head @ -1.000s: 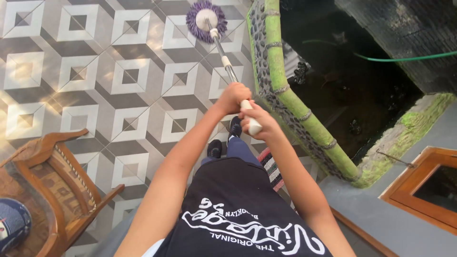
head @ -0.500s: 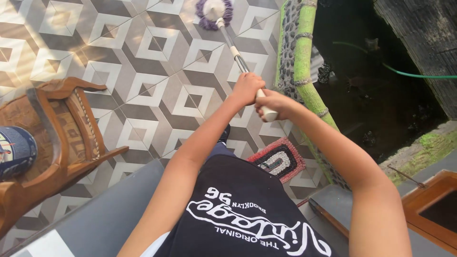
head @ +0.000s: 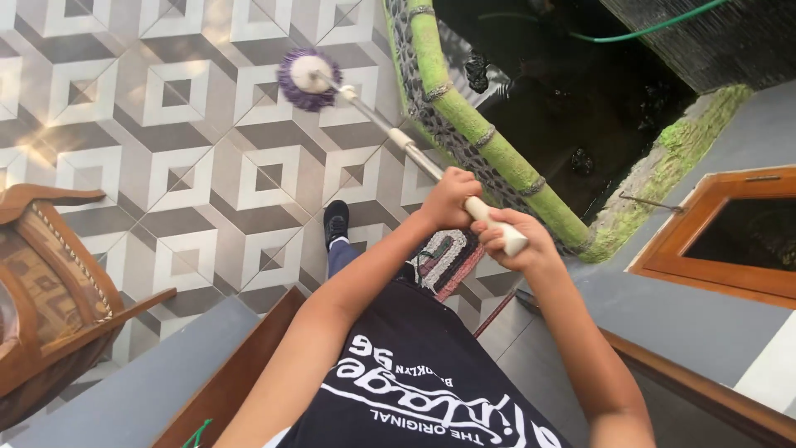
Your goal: Mopping a tiled floor on an outdoor balcony.
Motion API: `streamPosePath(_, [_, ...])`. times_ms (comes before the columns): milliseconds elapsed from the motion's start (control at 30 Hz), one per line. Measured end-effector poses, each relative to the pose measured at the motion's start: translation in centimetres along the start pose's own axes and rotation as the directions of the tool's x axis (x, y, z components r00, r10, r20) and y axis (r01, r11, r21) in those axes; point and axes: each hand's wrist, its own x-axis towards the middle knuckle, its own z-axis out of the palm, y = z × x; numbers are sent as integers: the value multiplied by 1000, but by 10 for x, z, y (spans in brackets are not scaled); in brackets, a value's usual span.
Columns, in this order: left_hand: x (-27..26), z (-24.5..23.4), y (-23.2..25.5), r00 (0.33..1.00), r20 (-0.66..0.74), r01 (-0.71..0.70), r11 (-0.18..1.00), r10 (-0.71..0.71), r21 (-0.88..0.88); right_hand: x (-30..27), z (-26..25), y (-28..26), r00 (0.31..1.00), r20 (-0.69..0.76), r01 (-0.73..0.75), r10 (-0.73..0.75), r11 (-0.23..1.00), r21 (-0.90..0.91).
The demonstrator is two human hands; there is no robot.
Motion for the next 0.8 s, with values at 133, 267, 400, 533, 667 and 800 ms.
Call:
streamPosePath(133, [13, -13, -11, 976, 217, -6, 991, 34, -132, -14, 51, 22, 993, -9, 118, -120, 989, -89])
streamPosePath(267, [1, -50, -70, 959, 276, 52, 998, -62, 42, 66, 87, 28, 974, -24, 163, -224, 774, -611])
streamPosePath(400, [-5, -72, -154, 952, 239, 110, 945, -189, 309, 207, 78, -8, 954, 0, 202, -300, 644, -738])
streamPosePath(533, [38, -96, -209, 946, 254, 24, 825, -201, 564, 252, 112, -21, 934, -100, 233, -344, 795, -559])
streamPosePath(667, [95, -121, -218, 930, 364, -127, 975, 53, 182, 203, 141, -32, 973, 21, 230, -229, 969, -95])
streamPosePath(800, [129, -147, -249, 949, 285, -129, 990, 137, -50, 192, 232, -37, 961, 68, 273, -268, 959, -74])
